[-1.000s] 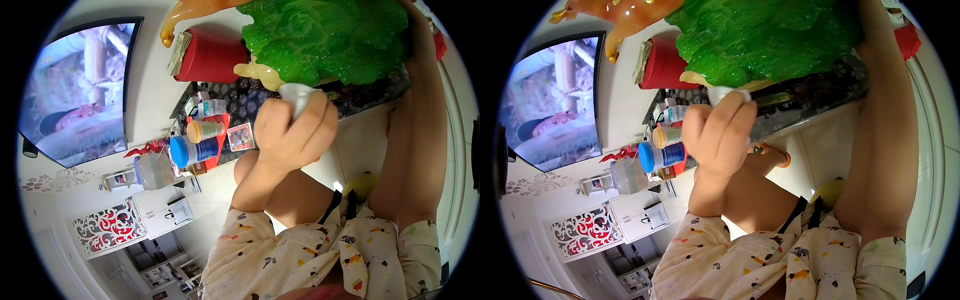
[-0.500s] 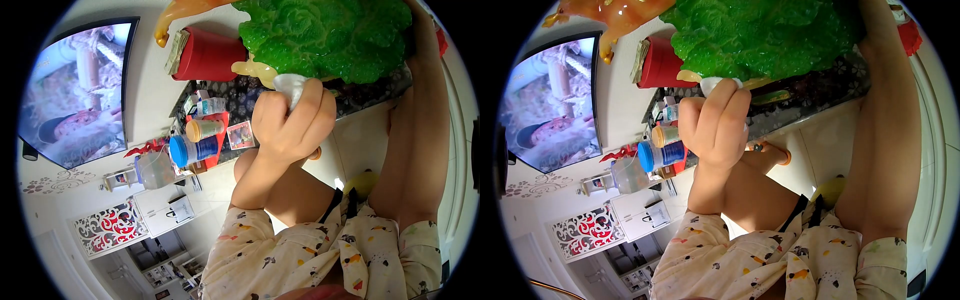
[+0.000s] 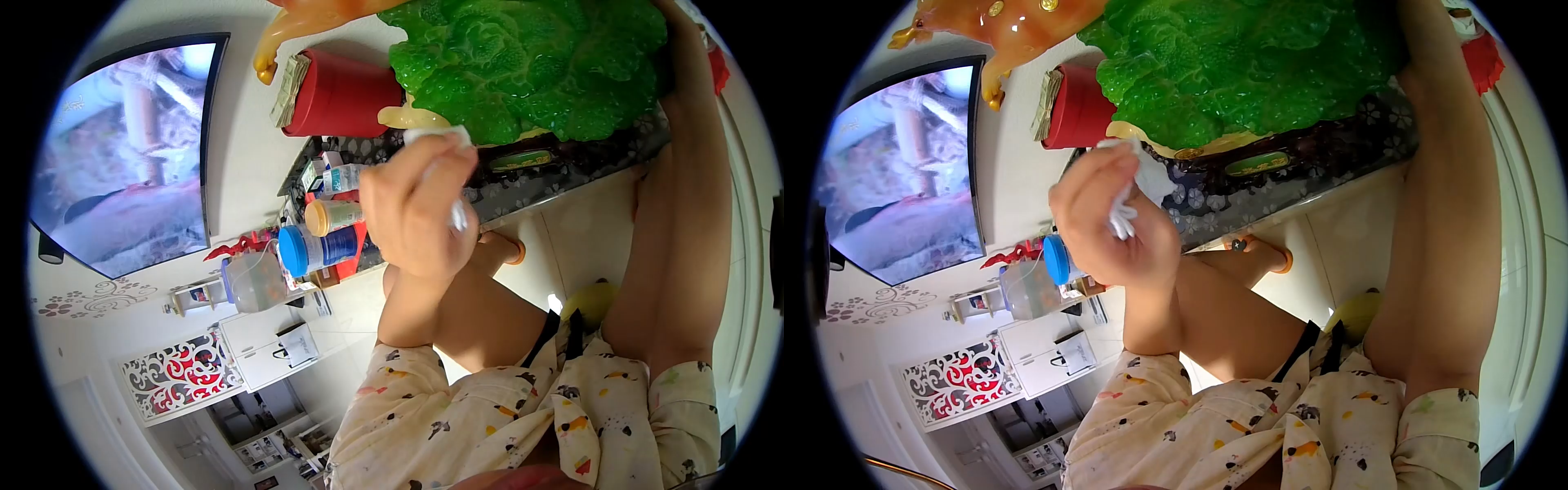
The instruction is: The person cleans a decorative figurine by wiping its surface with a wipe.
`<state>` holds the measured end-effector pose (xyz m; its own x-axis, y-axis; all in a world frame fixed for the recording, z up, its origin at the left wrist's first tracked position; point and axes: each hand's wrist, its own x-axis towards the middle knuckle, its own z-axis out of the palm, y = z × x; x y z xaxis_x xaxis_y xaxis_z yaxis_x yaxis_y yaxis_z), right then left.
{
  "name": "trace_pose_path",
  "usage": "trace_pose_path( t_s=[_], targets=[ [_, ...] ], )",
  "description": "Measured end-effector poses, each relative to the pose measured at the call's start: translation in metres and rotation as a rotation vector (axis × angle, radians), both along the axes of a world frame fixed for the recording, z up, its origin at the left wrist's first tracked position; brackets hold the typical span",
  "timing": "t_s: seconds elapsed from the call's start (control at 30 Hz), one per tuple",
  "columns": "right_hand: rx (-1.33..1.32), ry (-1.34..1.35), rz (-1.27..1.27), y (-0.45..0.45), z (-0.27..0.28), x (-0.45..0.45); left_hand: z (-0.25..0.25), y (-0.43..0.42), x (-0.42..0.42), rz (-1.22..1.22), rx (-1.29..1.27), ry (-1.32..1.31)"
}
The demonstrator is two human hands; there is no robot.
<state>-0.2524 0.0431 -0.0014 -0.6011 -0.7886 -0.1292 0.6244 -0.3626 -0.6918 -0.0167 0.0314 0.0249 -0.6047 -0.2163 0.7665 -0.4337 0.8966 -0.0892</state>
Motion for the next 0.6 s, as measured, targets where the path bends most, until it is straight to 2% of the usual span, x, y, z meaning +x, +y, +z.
trace_pose_path(
  t_s=[0.17, 0.23, 0.37, 0.47, 0.6],
  targets=[
    [0.025, -0.122, 0.088, -0.01, -0.007, -0.017, -0.009, -0.017, -0.008, -0.052, -0.007, 0.08],
    [0.035, -0.023, -0.007, -0.008, -0.007, -0.005, -0.015, -0.019, -0.01, -0.084, -0.003, 0.085],
    [0.12, -0.081, -0.02, -0.015, -0.015, -0.015, -0.009, -0.017, -0.014, -0.044, 0.053, -0.01],
    [0.06, -0.112, 0.045, -0.015, -0.019, -0.021, -0.011, -0.016, -0.022, -0.013, 0.097, -0.029],
    [0.029, -0.134, 0.024, 0.003, 0.009, -0.004, -0.001, -0.017, -0.023, -0.033, 0.152, -0.084]
  ],
)
